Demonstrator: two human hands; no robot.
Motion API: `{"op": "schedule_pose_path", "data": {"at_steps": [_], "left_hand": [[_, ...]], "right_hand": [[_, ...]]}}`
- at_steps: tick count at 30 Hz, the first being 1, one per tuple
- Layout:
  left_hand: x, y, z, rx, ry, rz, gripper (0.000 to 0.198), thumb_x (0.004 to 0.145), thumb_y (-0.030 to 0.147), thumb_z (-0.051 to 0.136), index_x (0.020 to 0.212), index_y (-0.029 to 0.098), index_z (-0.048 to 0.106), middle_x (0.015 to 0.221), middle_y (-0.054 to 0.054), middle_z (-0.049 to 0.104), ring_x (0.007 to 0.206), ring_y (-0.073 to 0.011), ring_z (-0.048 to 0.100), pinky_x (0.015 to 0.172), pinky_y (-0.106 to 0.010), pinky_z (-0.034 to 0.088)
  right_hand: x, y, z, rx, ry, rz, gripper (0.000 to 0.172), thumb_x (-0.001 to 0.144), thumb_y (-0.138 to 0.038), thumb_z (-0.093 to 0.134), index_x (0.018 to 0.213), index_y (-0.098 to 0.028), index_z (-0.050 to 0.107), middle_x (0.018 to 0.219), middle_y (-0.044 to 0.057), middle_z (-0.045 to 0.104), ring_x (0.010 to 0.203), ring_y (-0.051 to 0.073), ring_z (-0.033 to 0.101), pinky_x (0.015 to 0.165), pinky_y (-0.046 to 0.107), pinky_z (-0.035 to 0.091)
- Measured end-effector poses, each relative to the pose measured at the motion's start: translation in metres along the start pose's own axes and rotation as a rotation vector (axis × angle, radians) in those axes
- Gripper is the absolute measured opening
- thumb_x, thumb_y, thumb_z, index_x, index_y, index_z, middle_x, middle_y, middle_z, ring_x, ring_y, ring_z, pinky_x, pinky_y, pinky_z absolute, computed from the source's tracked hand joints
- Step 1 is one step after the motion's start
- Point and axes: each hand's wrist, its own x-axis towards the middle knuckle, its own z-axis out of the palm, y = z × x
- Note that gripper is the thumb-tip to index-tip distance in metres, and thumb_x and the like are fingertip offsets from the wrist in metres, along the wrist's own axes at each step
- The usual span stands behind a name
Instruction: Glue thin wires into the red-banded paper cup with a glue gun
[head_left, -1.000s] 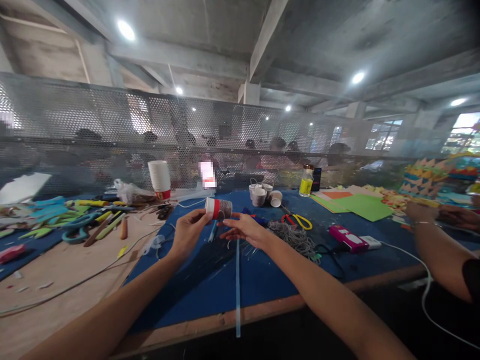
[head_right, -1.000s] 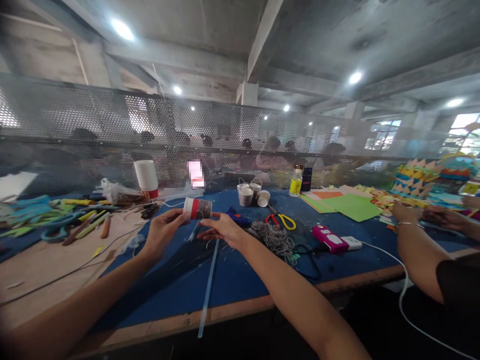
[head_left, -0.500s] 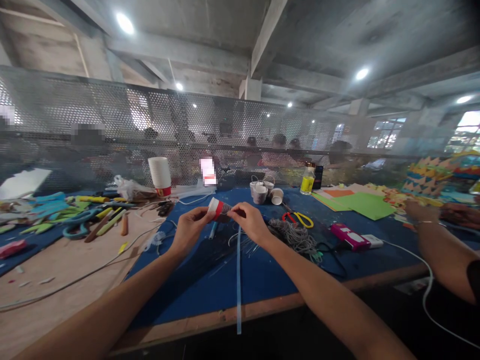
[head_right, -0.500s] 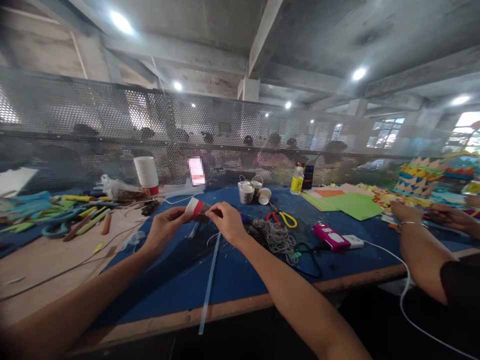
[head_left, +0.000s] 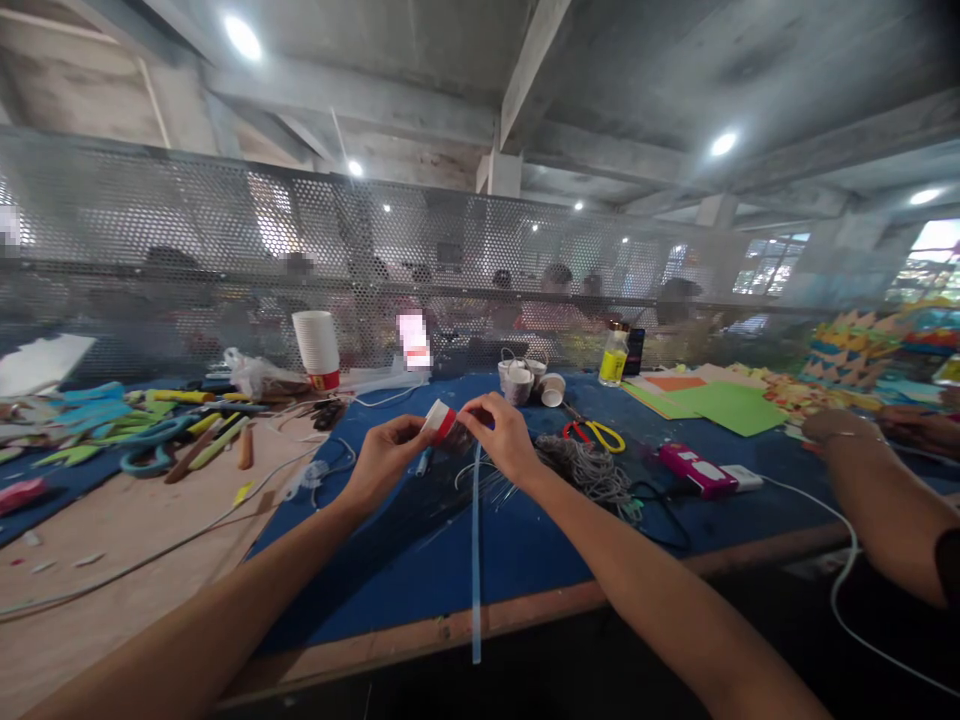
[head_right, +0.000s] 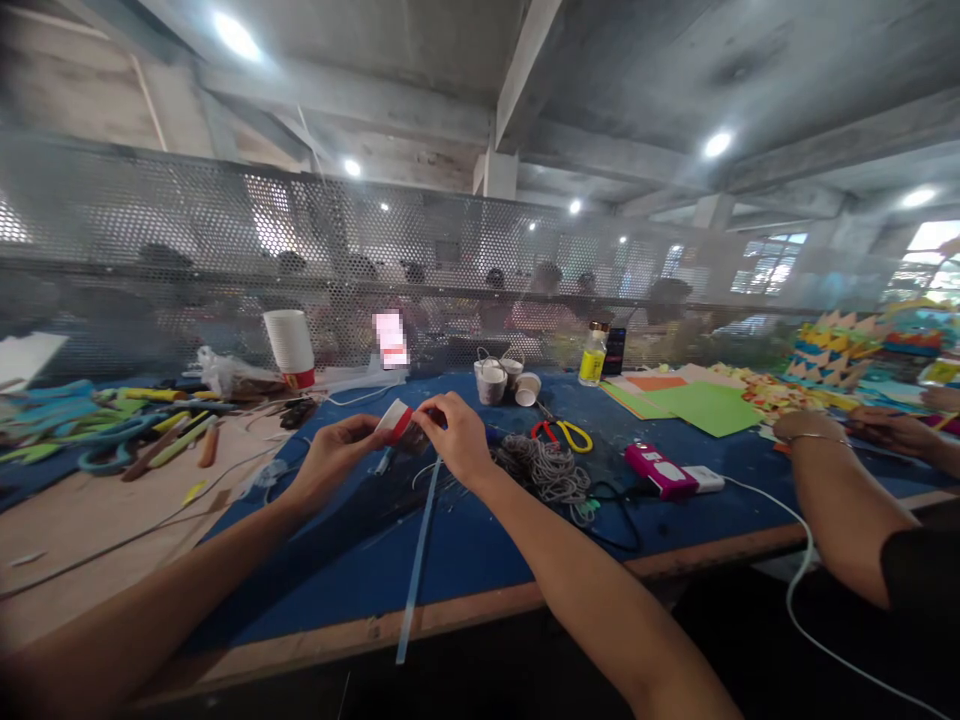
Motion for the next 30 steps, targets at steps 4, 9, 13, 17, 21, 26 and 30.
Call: {"op": "schedule_pose_path", "data": {"at_steps": [4, 9, 13, 17, 21, 26, 30], "left_hand": [[0.0002, -0.0015, -0.0001, -0.025, -0.003, -0.002, 0.032, 0.075, 0.045, 0.074, 0.088, 0.015, 0.073, 0.086, -0.006, 0.074, 0.079, -0.0200, 0.065, 0.077, -0.029, 0.046], [-0.0003, 0.0004, 0.0008, -0.014, 0.014, -0.012, 0.035, 0.072, 0.047, 0.075, 0.087, 0.016, 0.074, 0.085, -0.006, 0.074, 0.077, -0.0201, 0.065, 0.074, -0.029, 0.046], [-0.0011, 0.0038, 0.0016, -0.017, 0.024, -0.025, 0.036, 0.070, 0.047, 0.076, 0.089, 0.016, 0.076, 0.085, -0.006, 0.075, 0.078, -0.0214, 0.065, 0.074, -0.030, 0.047], [-0.0016, 0.0050, 0.0014, 0.009, 0.025, -0.025, 0.030, 0.073, 0.045, 0.074, 0.083, 0.016, 0.076, 0.079, -0.005, 0.074, 0.072, -0.0202, 0.063, 0.070, -0.029, 0.046], [-0.0010, 0.0032, 0.0008, 0.013, 0.027, -0.023, 0.028, 0.073, 0.044, 0.074, 0.081, 0.017, 0.076, 0.078, -0.004, 0.073, 0.071, -0.0188, 0.062, 0.069, -0.028, 0.045], [0.0002, -0.0006, -0.0006, -0.003, -0.001, -0.029, 0.028, 0.074, 0.043, 0.074, 0.082, 0.017, 0.076, 0.080, -0.004, 0.074, 0.073, -0.0188, 0.063, 0.072, -0.027, 0.044], [0.0003, -0.0008, -0.0007, -0.003, -0.013, -0.033, 0.026, 0.074, 0.042, 0.074, 0.082, 0.017, 0.076, 0.080, -0.004, 0.074, 0.075, -0.0186, 0.063, 0.072, -0.027, 0.044]], "right_hand": [[0.0013, 0.0011, -0.0010, 0.006, 0.017, 0.000, 0.017, 0.092, -0.036, 0.058, 0.089, -0.021, 0.066, 0.088, 0.002, 0.061, 0.078, 0.014, 0.057, 0.077, 0.025, 0.046], [0.0018, 0.0021, -0.0014, 0.020, 0.020, 0.020, 0.018, 0.091, -0.037, 0.059, 0.088, -0.021, 0.066, 0.087, 0.002, 0.062, 0.077, 0.014, 0.058, 0.075, 0.025, 0.047], [0.0018, 0.0011, -0.0021, 0.012, 0.018, 0.021, 0.018, 0.091, -0.037, 0.059, 0.086, -0.021, 0.066, 0.086, 0.002, 0.062, 0.077, 0.014, 0.058, 0.075, 0.025, 0.046], [0.0021, 0.0006, -0.0027, 0.013, 0.026, 0.015, 0.018, 0.091, -0.036, 0.060, 0.085, -0.020, 0.066, 0.085, 0.002, 0.062, 0.077, 0.014, 0.058, 0.074, 0.025, 0.046], [0.0025, 0.0012, -0.0027, -0.002, 0.023, 0.031, 0.018, 0.091, -0.036, 0.059, 0.085, -0.020, 0.066, 0.086, 0.002, 0.063, 0.078, 0.015, 0.059, 0.075, 0.026, 0.046], [0.0029, 0.0027, -0.0025, -0.002, 0.010, 0.041, 0.018, 0.090, -0.036, 0.059, 0.085, -0.020, 0.066, 0.086, 0.003, 0.063, 0.079, 0.015, 0.059, 0.076, 0.026, 0.046], [0.0026, 0.0037, -0.0023, -0.002, 0.019, 0.036, 0.018, 0.090, -0.036, 0.059, 0.084, -0.020, 0.066, 0.085, 0.002, 0.062, 0.077, 0.015, 0.058, 0.075, 0.026, 0.046]]}}
